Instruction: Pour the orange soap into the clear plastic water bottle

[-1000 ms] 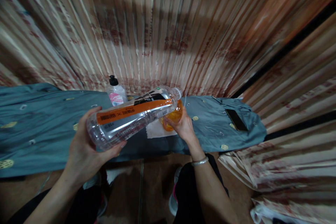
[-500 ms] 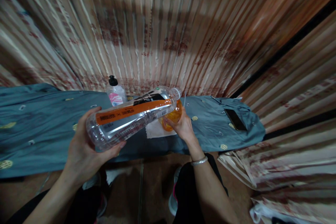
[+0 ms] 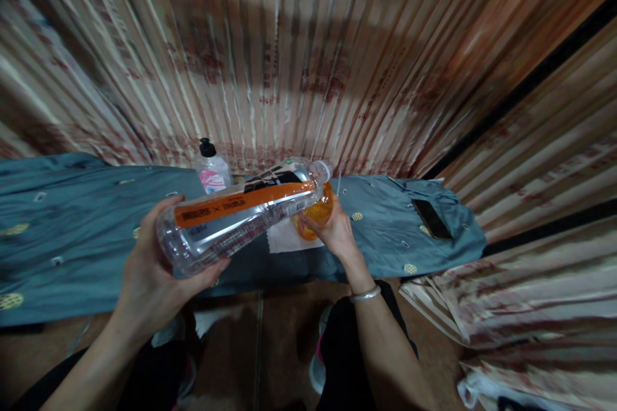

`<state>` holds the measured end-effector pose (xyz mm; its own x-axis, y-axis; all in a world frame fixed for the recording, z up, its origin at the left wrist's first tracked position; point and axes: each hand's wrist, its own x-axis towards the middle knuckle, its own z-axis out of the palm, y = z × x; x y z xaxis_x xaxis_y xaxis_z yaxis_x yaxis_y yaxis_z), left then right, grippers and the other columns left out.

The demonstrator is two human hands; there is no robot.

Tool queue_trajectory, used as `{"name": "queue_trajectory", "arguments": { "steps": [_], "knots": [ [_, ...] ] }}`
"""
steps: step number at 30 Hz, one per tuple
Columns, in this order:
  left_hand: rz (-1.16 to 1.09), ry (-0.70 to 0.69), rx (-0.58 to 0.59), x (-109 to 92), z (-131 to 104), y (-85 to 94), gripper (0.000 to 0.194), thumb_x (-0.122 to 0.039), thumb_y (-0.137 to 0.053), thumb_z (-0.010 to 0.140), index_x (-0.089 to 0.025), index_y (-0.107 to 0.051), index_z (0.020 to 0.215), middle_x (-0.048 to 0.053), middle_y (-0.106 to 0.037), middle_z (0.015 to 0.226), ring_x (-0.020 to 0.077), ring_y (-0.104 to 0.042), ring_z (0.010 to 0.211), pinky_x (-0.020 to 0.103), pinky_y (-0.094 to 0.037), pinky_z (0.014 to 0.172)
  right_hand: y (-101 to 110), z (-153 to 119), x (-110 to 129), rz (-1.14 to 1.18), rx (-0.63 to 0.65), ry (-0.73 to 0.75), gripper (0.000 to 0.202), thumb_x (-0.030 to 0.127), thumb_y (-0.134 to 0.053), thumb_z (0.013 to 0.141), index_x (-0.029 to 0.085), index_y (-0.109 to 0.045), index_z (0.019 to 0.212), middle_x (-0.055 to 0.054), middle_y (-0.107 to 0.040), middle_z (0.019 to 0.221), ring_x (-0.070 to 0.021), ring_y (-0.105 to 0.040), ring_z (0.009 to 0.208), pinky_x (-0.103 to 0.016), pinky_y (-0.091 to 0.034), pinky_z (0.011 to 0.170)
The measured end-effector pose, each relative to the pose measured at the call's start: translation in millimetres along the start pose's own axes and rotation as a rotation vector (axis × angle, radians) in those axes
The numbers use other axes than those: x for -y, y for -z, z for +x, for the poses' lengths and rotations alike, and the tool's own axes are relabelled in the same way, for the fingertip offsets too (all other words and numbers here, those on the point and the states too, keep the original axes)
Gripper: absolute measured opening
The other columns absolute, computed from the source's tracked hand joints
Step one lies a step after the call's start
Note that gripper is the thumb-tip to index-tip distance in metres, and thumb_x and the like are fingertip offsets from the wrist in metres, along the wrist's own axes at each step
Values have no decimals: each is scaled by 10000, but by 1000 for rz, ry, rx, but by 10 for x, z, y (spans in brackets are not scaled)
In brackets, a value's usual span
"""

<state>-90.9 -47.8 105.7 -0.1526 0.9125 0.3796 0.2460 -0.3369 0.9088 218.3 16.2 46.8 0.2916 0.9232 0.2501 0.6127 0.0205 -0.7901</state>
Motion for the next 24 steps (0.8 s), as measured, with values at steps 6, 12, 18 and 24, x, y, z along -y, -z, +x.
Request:
{"name": "queue_trajectory", "arguments": {
  "steps": [6,12,18,24],
  "knots": [
    [7,4,17,1,40,39,902,-378,-990,697,-313,-600,1507,110,-838,1414,398,-884,1171,505,-784,805,-2,-9,5,-15,-4,-12,892,807,-953,702,247,-683,1341,-202,-919,1257,-473,-893,1177,-585,-721,979],
    [13,1,41,31,56,68,931,-425,-1008,710,-322,-588,1534,117,-827,1423,408,-885,1181,517,-797,829,-10,-7,-18,-8,-13,17,892,846,-931,718,263,-689,1349,-179,-923,1254,-453,-898,1150,-573,-720,973],
    [23,7,47,21,54,58,946,-445,-1022,684,-295,-604,1520,125,-828,1397,409,-881,1173,501,-795,810,-10,-3,-31,-30,-14,14,894,827,-945,722,254,-695,1361,-178,-920,1266,-450,-897,1166,-569,-719,979],
    [0,13,12,5,33,40,916,-404,-995,701,-307,-604,1523,115,-835,1397,401,-881,1170,507,-786,814,-14,-1,-42,-22,-18,20,921,838,-948,715,247,-695,1376,-187,-919,1257,-459,-892,1163,-575,-713,972]
  ]
}}
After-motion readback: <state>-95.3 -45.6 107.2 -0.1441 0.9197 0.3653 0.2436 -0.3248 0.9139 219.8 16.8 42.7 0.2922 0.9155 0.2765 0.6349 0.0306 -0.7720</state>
